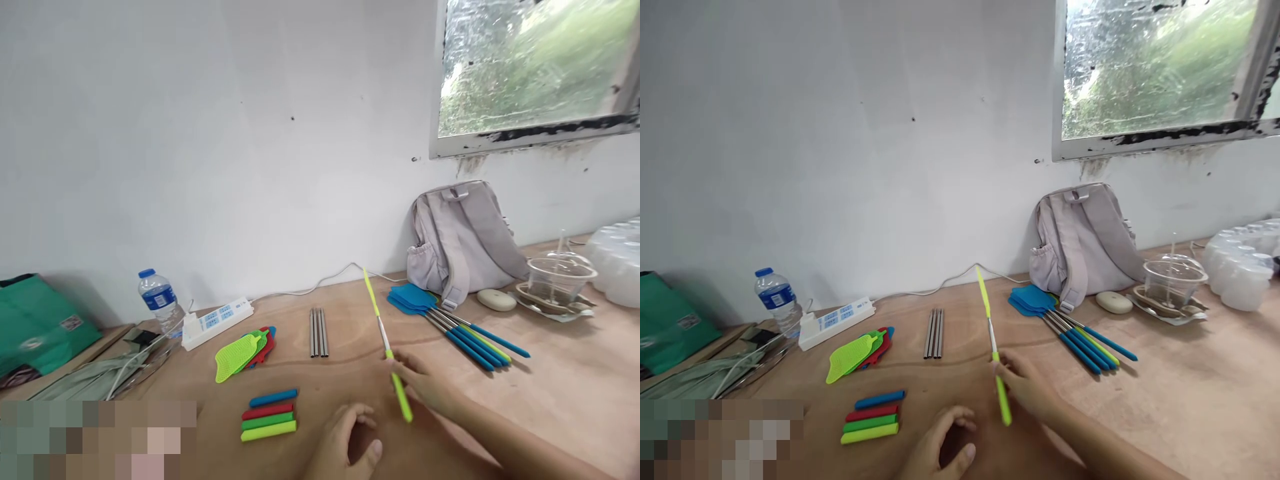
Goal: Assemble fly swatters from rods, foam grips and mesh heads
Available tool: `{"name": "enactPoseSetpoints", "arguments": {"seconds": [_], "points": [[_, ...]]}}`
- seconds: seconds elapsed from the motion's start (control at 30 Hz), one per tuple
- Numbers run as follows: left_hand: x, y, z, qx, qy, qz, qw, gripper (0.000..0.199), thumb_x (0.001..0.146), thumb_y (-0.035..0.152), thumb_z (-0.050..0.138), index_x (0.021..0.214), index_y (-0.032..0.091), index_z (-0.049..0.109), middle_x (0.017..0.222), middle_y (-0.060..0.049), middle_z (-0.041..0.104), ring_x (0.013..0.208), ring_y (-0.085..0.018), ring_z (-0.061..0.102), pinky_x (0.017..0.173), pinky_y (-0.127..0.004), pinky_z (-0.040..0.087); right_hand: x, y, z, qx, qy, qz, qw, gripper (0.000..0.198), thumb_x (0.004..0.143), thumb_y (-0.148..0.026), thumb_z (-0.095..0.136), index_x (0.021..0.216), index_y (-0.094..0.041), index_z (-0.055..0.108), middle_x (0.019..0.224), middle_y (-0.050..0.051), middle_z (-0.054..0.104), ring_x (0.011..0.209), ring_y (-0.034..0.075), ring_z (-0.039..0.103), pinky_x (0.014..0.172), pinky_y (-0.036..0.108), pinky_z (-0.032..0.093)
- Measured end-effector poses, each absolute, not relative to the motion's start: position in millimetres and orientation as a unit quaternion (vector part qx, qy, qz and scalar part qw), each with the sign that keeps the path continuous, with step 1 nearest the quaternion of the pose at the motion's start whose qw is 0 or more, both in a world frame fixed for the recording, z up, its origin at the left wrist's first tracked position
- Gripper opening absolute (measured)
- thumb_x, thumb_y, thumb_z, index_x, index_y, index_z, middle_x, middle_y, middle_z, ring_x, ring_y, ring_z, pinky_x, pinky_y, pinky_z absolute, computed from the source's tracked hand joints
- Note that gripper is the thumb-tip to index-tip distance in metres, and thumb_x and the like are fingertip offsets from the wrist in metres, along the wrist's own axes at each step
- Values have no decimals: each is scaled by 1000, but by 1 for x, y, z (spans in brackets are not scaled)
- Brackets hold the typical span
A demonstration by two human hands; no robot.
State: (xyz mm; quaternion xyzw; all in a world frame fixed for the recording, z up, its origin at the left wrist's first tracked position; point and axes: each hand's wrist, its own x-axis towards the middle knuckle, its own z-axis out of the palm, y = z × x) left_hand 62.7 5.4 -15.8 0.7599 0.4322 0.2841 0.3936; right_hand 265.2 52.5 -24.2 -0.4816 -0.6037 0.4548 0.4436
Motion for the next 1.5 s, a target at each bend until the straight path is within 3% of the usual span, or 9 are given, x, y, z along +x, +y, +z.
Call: {"name": "enactPoseSetpoints", "arguments": {"seconds": [0.17,0.3,0.43,0.67,0.83,1.03,1.33,1.5], "points": [[62,7,-14,785,437,255,356,21,65,8,47,82,19,52,83,-3,56,77,-15,52,70,-24,39,362,72,-10,-585,-708,112,379,32,81,-43,40,85,-18,60,77,7,62,71,21,58,65,31,45],[64,9,-15,797,432,246,343,19,64,7,47,78,19,50,80,-3,55,76,-16,50,70,-25,38,420,79,-11,-652,-689,-6,318,33,80,-39,39,87,-20,65,85,10,65,76,23,61,69,32,46],[65,9,-14,795,435,247,345,19,65,6,44,77,19,51,80,-2,54,76,-15,50,69,-25,38,441,85,-19,-705,-655,-8,274,33,76,-40,44,90,-20,67,83,9,69,76,25,63,66,32,47],[64,11,-13,814,411,237,336,18,66,6,43,76,19,50,80,-3,54,79,-16,50,72,-26,39,448,80,-15,-717,-615,85,318,30,69,-39,52,86,-19,67,80,6,70,72,21,63,62,27,47],[65,11,-14,813,408,252,330,14,69,8,43,76,19,49,80,-4,55,78,-16,51,72,-26,40,452,71,0,-743,-578,60,334,29,70,-40,47,75,-20,67,74,5,69,67,20,62,60,29,45],[65,7,-12,844,379,250,287,15,69,7,42,74,19,49,78,-5,55,75,-17,51,69,-27,41,432,67,4,-712,-602,-21,362,28,75,-38,43,80,-20,65,70,5,67,59,18,57,55,29,43],[53,0,-8,933,256,248,41,24,65,3,41,78,18,54,78,-7,62,80,-19,53,82,-34,38,345,54,-9,-540,-747,11,388,19,80,-25,40,85,-22,58,83,8,61,80,21,57,73,34,45],[16,-4,-6,922,290,249,-66,26,66,6,45,84,22,56,79,-4,63,79,-19,54,84,-35,33,273,44,-24,-425,-849,126,287,19,75,-13,41,86,-20,54,86,7,59,79,18,56,70,31,45]]}}
